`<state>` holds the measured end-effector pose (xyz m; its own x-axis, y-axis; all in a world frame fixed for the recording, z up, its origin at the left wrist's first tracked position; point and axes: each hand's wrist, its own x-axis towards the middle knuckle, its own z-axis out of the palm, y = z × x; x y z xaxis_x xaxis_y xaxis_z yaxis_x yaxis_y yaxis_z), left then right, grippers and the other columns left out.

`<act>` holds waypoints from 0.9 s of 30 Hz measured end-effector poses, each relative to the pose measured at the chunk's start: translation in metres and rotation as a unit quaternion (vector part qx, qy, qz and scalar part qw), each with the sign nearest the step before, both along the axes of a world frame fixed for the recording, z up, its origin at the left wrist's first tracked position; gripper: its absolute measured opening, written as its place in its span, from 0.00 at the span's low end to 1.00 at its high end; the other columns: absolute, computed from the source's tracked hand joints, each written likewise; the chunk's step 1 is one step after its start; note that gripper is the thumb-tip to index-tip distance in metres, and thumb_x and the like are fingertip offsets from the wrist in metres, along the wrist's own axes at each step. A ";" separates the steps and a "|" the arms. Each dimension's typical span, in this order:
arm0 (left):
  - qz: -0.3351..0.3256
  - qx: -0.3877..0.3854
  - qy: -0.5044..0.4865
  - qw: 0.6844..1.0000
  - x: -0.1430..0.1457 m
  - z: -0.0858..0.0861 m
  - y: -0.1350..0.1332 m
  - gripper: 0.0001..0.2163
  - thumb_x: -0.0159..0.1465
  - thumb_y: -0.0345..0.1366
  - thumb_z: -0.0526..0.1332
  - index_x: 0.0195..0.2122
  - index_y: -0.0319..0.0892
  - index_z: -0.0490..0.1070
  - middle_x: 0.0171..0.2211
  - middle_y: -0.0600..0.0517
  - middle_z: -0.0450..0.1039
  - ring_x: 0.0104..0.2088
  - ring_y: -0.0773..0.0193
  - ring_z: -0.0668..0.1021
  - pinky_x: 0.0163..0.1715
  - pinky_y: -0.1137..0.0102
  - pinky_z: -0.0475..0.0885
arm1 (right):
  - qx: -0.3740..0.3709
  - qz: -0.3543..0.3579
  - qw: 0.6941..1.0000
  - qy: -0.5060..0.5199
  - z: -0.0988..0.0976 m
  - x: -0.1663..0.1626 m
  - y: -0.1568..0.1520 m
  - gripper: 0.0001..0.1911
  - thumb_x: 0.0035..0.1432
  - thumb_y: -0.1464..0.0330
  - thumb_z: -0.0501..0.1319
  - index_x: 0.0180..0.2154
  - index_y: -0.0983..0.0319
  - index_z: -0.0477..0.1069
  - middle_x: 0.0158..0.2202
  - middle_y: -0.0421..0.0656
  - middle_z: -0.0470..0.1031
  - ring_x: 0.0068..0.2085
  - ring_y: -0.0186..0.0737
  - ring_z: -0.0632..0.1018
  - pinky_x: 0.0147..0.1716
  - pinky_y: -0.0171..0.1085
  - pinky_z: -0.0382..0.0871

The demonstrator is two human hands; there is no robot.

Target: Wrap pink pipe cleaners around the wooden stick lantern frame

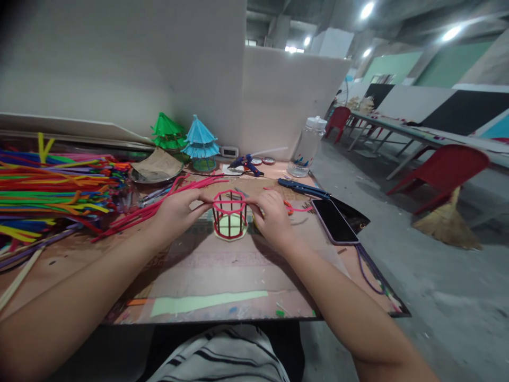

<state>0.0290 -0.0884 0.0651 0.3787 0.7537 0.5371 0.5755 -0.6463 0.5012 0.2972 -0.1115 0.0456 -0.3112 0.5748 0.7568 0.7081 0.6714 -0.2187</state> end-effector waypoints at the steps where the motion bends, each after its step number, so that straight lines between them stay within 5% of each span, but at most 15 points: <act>1: 0.003 -0.003 0.002 1.000 0.000 0.000 0.000 0.07 0.68 0.39 0.64 0.39 0.44 0.80 0.38 0.49 0.84 0.40 0.56 0.83 0.40 0.66 0.74 | -0.003 0.001 1.000 0.004 0.000 0.000 0.000 0.08 0.69 0.72 0.59 0.42 0.57 0.78 0.37 0.45 0.81 0.42 0.48 0.77 0.45 0.48 0.69; 27: -0.012 -0.010 -0.032 0.999 0.004 -0.004 -0.002 0.09 0.69 0.41 0.62 0.43 0.43 0.78 0.40 0.48 0.82 0.41 0.57 0.82 0.42 0.64 0.75 | 0.005 0.006 1.000 0.011 -0.002 -0.003 -0.004 0.08 0.69 0.72 0.58 0.45 0.56 0.74 0.39 0.46 0.80 0.44 0.49 0.78 0.51 0.52 0.70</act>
<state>0.0331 -0.0908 0.0614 0.3614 0.7564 0.5453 0.5266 -0.6482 0.5501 0.2939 -0.1160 0.0434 -0.3016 0.5636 0.7690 0.6947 0.6823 -0.2276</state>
